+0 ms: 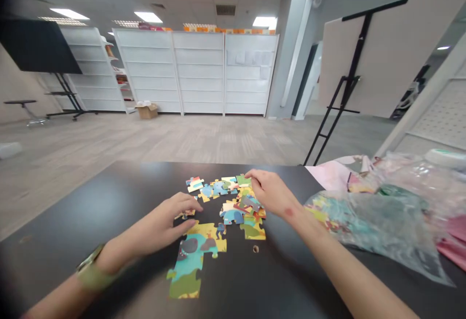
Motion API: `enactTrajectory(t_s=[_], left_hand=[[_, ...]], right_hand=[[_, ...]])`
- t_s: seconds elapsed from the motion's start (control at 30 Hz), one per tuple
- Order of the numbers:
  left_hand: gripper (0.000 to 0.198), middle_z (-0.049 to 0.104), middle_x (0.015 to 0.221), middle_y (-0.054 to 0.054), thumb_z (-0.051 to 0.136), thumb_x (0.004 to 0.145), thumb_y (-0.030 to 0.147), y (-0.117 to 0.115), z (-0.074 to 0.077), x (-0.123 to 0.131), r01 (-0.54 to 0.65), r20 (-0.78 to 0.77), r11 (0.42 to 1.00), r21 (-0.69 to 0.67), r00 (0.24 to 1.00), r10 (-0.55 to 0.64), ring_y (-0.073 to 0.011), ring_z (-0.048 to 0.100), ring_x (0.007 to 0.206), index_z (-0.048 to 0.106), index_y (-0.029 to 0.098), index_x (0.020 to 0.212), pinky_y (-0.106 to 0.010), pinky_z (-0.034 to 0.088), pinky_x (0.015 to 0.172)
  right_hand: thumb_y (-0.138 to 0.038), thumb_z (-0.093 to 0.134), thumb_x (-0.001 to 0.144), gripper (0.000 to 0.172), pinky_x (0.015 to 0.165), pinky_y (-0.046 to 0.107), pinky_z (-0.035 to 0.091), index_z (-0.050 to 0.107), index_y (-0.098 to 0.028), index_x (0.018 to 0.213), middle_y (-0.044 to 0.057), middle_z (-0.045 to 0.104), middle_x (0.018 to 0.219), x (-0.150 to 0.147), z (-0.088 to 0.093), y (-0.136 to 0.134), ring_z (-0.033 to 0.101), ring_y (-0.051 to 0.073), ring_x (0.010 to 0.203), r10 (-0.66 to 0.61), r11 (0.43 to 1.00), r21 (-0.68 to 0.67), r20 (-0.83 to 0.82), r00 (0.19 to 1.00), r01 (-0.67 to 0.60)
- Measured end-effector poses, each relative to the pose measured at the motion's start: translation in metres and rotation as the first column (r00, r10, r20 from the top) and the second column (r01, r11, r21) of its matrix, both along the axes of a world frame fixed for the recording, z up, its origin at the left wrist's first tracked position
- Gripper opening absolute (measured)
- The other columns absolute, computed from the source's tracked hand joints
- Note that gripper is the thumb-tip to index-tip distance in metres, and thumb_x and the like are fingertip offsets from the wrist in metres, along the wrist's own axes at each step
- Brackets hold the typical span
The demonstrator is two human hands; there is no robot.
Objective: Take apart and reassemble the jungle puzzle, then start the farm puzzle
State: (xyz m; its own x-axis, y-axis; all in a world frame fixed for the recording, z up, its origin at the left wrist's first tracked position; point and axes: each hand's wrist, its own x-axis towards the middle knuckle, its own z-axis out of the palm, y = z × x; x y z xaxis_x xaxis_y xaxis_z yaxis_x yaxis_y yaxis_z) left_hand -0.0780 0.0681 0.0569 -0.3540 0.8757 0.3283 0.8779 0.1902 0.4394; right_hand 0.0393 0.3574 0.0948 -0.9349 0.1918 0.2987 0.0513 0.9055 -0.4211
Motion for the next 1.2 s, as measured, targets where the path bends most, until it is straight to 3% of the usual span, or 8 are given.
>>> enactTrajectory(t_s=[0.07, 0.17, 0.4, 0.6, 0.73, 0.97, 1.1, 1.2], left_hand=[[0.019, 0.071, 0.105, -0.005, 0.053, 0.097, 0.015, 0.021, -0.001, -0.027, 0.101, -0.091, 0.995, 0.002, 0.991, -0.100, -0.0214, 0.065, 0.102, 0.069, 0.022, 0.105, -0.035, 0.051, 0.094], [0.024, 0.070, 0.092, -0.006, 0.047, 0.096, 0.013, 0.033, -0.010, -0.054, 0.064, -0.237, 0.995, 0.080, 0.971, -0.043, -0.0211, 0.064, 0.091, 0.070, 0.019, 0.096, -0.033, 0.050, 0.084], [0.021, 0.070, 0.084, -0.003, 0.051, 0.097, 0.028, 0.008, -0.020, -0.066, -0.137, -0.035, 0.943, 0.304, 0.987, 0.155, -0.0183, 0.066, 0.077, 0.070, 0.020, 0.092, -0.028, 0.050, 0.071], [0.023, 0.071, 0.083, -0.003, 0.051, 0.096, 0.032, 0.007, -0.017, -0.067, -0.145, -0.017, 0.946, 0.290, 0.988, 0.156, -0.0188, 0.065, 0.076, 0.071, 0.021, 0.090, -0.028, 0.050, 0.070], [0.022, 0.073, 0.087, -0.003, 0.053, 0.096, 0.033, 0.004, -0.020, -0.073, -0.199, -0.002, 0.935, 0.294, 0.978, 0.209, -0.0195, 0.066, 0.078, 0.072, 0.022, 0.093, -0.028, 0.051, 0.069], [0.022, 0.074, 0.085, -0.003, 0.055, 0.095, 0.035, 0.004, -0.023, -0.076, -0.187, -0.012, 0.940, 0.285, 0.980, 0.199, -0.0182, 0.066, 0.072, 0.073, 0.022, 0.092, -0.027, 0.051, 0.067], [0.025, 0.074, 0.084, -0.004, 0.054, 0.094, 0.038, 0.004, -0.024, -0.076, -0.197, -0.006, 0.940, 0.278, 0.978, 0.207, -0.0188, 0.066, 0.071, 0.072, 0.022, 0.090, -0.026, 0.051, 0.064], [0.024, 0.074, 0.084, -0.004, 0.055, 0.094, 0.039, 0.004, -0.027, -0.078, -0.196, -0.007, 0.938, 0.286, 0.978, 0.207, -0.0190, 0.066, 0.072, 0.072, 0.022, 0.091, -0.025, 0.050, 0.063]], right_hand=[[-0.024, 0.038, 0.096, 0.036, 0.082, 0.035, 0.049, 0.072, -0.017, 0.105, 0.009, 0.075, 0.101, -0.003, -0.013, 0.009, 0.069, 0.024, 0.091, 0.012, 1.000, 0.027, 0.010, 1.000, -0.013], [-0.013, 0.042, 0.089, 0.036, 0.090, 0.036, 0.049, 0.070, -0.019, 0.111, 0.010, 0.071, 0.112, 0.003, -0.028, 0.012, 0.066, 0.024, 0.104, 0.085, 0.995, 0.043, 0.019, 0.996, -0.086], [0.002, 0.039, 0.078, 0.051, 0.099, 0.039, 0.048, 0.062, -0.017, 0.119, 0.010, 0.068, 0.119, 0.007, -0.024, 0.011, 0.063, 0.023, 0.112, 0.036, 0.999, 0.013, 0.105, 0.994, -0.038], [-0.024, 0.066, 0.082, 0.047, 0.115, 0.050, 0.037, 0.063, -0.019, 0.129, 0.013, 0.060, 0.141, 0.014, -0.029, 0.011, 0.049, 0.032, 0.137, 0.167, 0.985, 0.009, 0.249, 0.954, -0.175], [-0.021, 0.067, 0.081, 0.042, 0.111, 0.046, 0.041, 0.067, -0.021, 0.122, 0.010, 0.068, 0.130, 0.017, -0.028, 0.015, 0.058, 0.029, 0.126, 0.210, 0.976, -0.005, 0.261, 0.942, -0.217], [-0.025, 0.070, 0.082, 0.032, 0.106, 0.041, 0.042, 0.070, -0.023, 0.114, 0.008, 0.067, 0.128, 0.028, -0.015, 0.033, 0.057, 0.029, 0.122, 0.107, 0.992, 0.033, 0.294, 0.950, -0.122], [-0.020, 0.074, 0.074, 0.032, 0.098, 0.038, 0.045, 0.073, -0.024, 0.106, 0.005, 0.068, 0.118, 0.035, -0.009, 0.035, 0.059, 0.028, 0.114, 0.067, 0.996, 0.030, 0.315, 0.947, -0.080], [-0.017, 0.073, 0.073, 0.024, 0.082, 0.031, 0.047, 0.076, -0.025, 0.096, 0.001, 0.071, 0.096, 0.037, -0.004, 0.026, 0.064, 0.022, 0.092, 0.097, 0.995, -0.024, 0.337, 0.937, -0.094]])
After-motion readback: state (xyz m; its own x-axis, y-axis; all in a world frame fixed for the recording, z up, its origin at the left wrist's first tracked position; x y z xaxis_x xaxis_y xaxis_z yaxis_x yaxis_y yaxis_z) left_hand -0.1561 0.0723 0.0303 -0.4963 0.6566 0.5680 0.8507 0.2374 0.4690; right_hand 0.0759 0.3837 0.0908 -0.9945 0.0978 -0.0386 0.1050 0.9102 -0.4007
